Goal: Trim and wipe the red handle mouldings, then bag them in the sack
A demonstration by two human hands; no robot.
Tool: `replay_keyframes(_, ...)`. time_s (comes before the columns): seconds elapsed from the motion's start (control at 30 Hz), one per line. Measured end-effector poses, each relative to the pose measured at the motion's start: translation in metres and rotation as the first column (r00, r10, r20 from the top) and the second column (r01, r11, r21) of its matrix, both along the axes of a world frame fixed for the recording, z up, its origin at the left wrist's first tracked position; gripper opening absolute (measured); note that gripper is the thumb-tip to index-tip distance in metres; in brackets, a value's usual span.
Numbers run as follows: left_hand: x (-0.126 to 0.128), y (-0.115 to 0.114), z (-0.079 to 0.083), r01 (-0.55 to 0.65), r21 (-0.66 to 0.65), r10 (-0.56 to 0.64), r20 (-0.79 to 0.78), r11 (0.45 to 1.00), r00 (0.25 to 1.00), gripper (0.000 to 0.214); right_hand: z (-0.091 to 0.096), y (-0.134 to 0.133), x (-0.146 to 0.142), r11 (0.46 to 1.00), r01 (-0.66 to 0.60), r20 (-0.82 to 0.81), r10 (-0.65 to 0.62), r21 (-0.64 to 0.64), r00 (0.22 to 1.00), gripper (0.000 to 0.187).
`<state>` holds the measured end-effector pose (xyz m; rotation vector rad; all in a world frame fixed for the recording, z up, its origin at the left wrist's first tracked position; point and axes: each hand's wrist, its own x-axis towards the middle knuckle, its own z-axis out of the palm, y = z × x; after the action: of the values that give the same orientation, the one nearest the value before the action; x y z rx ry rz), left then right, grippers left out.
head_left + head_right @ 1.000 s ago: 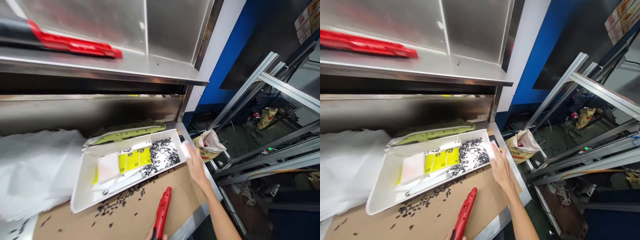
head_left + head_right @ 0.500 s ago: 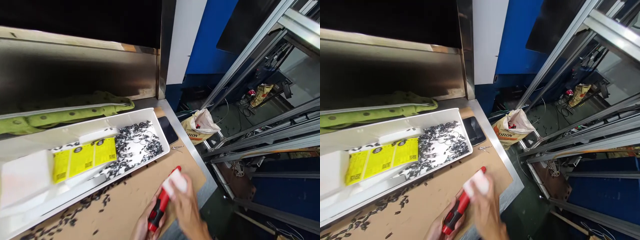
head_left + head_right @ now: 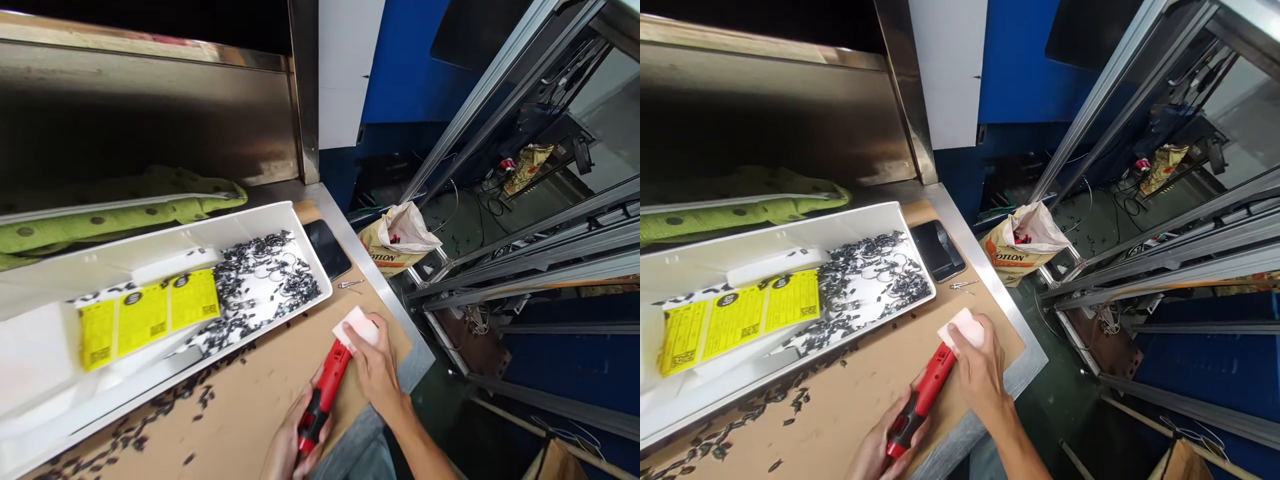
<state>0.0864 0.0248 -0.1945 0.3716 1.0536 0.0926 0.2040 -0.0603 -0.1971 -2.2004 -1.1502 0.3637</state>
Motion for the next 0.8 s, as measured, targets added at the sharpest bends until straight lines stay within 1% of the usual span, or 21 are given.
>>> replay_keyframes(0.03,-0.001,0.003,-0.001,-0.007,-0.04,0.008,0.011,0.999,1.0,0.048,-0.001,0.001,0.0,1.0,0.001,-0.005,-0.001,0.009,1.0,0.054)
replay_keyframes(0.13,-0.004,0.011,-0.003,-0.022,-0.139,0.028,0.046,0.99,0.999,0.035,-0.004,0.002,-0.001,0.993,-0.112,-0.02,0.112,0.022,0.993,0.058)
replay_keyframes(0.17,-0.006,0.013,-0.004,-0.022,-0.154,0.032,0.062,0.988,0.998,0.031,-0.004,0.003,0.0,0.992,-0.127,-0.015,0.127,0.016,0.992,0.059)
replay_keyframes(0.2,-0.007,0.014,-0.005,-0.023,-0.16,0.035,0.072,0.987,0.997,0.026,-0.004,0.005,0.002,0.994,-0.105,-0.004,0.105,0.008,0.994,0.058)
replay_keyframes(0.27,-0.008,0.017,-0.007,-0.028,-0.18,0.045,0.09,0.983,0.995,0.021,-0.003,0.008,0.004,1.0,-0.012,0.016,0.012,-0.024,1.0,0.055)
replay_keyframes(0.3,-0.009,0.018,-0.008,-0.03,-0.194,0.05,0.097,0.981,0.994,0.021,-0.002,0.01,0.004,0.999,0.017,0.027,-0.016,-0.041,0.999,0.055)
replay_keyframes(0.33,-0.009,0.019,-0.009,-0.032,-0.206,0.054,0.102,0.978,0.993,0.022,-0.001,0.01,0.003,0.998,0.01,0.042,-0.008,-0.054,0.999,0.056)
replay_keyframes(0.43,-0.009,0.022,-0.01,-0.037,-0.245,0.065,0.109,0.969,0.992,0.031,0.003,0.011,-0.002,0.986,-0.138,0.051,0.144,-0.097,0.988,0.063)
replay_keyframes(0.47,-0.009,0.023,-0.011,-0.034,-0.259,0.066,0.113,0.965,0.991,0.032,0.004,0.011,-0.003,0.981,-0.148,0.035,0.154,-0.124,0.987,0.063)
replay_keyframes(0.57,-0.007,0.024,-0.011,-0.019,-0.294,0.06,0.133,0.956,0.989,0.033,0.009,0.013,-0.001,0.983,-0.054,0.016,0.058,-0.176,0.998,0.057)
replay_keyframes(0.6,-0.007,0.024,-0.011,-0.017,-0.297,0.059,0.133,0.955,0.989,0.033,0.011,0.014,-0.001,0.985,-0.044,0.022,0.048,-0.168,0.999,0.055)
replay_keyframes(0.63,-0.007,0.024,-0.011,-0.019,-0.295,0.059,0.129,0.955,0.99,0.033,0.012,0.014,-0.002,0.987,-0.067,0.027,0.072,-0.146,0.997,0.055)
replay_keyframes(0.73,-0.007,0.023,-0.01,-0.023,-0.291,0.059,0.118,0.956,0.991,0.036,0.015,0.015,-0.003,0.969,-0.235,0.026,0.238,-0.081,0.971,0.055)
replay_keyframes(0.77,-0.007,0.023,-0.009,-0.022,-0.292,0.06,0.122,0.956,0.991,0.036,0.016,0.016,-0.001,0.966,-0.241,0.023,0.244,-0.089,0.97,0.054)
replay_keyframes(0.8,-0.007,0.024,-0.008,-0.021,-0.294,0.062,0.13,0.956,0.99,0.036,0.016,0.017,0.001,0.972,-0.208,0.019,0.211,-0.108,0.977,0.052)
